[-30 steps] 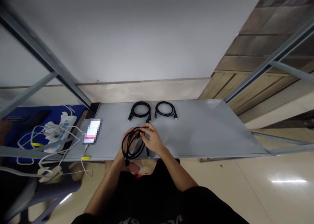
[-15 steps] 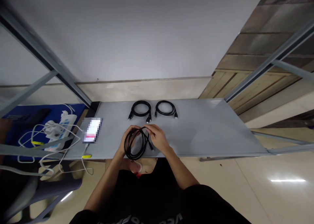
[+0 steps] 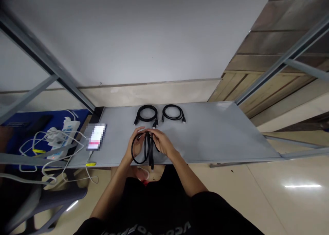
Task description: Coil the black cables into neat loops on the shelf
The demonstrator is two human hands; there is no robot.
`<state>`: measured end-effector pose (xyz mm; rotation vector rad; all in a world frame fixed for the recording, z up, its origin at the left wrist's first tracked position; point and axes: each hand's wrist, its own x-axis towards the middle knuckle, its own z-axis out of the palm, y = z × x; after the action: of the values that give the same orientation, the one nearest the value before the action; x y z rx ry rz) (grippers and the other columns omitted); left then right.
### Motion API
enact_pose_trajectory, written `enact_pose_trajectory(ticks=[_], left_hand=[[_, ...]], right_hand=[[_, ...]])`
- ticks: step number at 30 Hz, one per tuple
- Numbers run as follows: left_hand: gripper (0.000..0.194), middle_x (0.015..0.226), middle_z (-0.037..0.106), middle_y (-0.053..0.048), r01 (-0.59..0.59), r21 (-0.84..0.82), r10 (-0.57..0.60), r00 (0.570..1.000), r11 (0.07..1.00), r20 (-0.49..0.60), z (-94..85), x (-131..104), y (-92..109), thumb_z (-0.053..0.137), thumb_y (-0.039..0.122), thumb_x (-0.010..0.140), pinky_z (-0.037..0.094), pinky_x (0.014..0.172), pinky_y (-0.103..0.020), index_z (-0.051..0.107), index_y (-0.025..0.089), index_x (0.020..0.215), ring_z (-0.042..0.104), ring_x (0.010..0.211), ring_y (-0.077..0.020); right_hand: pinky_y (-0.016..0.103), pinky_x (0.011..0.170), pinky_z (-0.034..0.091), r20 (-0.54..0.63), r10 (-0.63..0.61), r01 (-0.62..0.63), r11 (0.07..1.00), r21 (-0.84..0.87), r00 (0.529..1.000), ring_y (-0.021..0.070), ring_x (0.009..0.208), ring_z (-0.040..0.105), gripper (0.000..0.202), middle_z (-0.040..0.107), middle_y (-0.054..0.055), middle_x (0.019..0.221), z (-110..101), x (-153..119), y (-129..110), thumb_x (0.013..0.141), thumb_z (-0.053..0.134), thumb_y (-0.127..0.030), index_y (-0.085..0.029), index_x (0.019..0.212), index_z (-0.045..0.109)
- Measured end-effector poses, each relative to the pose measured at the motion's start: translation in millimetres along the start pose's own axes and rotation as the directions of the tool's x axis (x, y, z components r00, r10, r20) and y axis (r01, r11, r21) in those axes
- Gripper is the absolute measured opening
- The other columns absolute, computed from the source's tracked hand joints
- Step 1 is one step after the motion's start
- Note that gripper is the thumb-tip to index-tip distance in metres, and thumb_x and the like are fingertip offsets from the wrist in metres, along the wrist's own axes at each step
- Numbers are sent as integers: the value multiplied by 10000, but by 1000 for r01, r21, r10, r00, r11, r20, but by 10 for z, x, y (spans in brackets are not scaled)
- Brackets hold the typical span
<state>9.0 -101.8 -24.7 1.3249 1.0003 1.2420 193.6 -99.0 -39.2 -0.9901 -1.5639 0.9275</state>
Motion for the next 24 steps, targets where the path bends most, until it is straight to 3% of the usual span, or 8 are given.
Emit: enact_pose_trajectory(ticks=[3,6,12,18,21,24], left_hand=[[347,1306,818,-110,-34,27,34,999,999,-2,-13,1,9,750,425,986,600,1144,-460,694,242,1275,777,1259,-286],[343,1274,809,-99,-44,59,43,999,997,14,-52,-14,12,769,377,970,612,1103,-430,710,228,1273,791,1158,-263],[313,1190,775,-83,-98,111,103,994,989,-40,-12,-9,76,808,374,937,625,1026,-397,744,228,1207,769,1097,-252],[270,1038,795,-55,-63,167,64,998,984,-3,7,18,171,718,484,1018,655,950,-389,723,220,1073,772,978,-228],[373,1033,795,-55,-27,104,34,998,994,-60,-62,45,176,683,600,1031,682,901,-396,677,228,1035,786,972,-226],[455,1048,788,-66,-50,77,60,989,996,-133,-190,87,208,664,685,1027,694,901,-402,655,231,1052,791,989,-219]], right_hand=[[455,1078,645,70,-78,80,997,-17,994,271,1149,789,380,819,113,1251,-21,51,-24,1089,579,-451,-270,1282,852],[439,1016,660,137,-125,134,989,-59,983,257,1073,782,355,807,115,1181,-86,67,-17,1089,600,-382,-270,1305,858],[441,1011,661,97,-120,129,987,-93,988,253,1076,770,369,787,96,1157,-90,105,70,1054,641,-372,-291,1359,833],[433,973,665,51,17,-18,999,26,999,274,1037,807,303,843,93,1123,-67,132,77,991,683,-450,-255,1116,879],[418,855,681,12,134,-134,985,104,991,266,930,806,299,849,72,1021,-153,116,74,935,729,-488,-247,1054,861],[405,834,680,-47,203,-194,970,148,978,255,908,795,311,839,58,957,-264,107,88,902,765,-527,-239,992,844]])
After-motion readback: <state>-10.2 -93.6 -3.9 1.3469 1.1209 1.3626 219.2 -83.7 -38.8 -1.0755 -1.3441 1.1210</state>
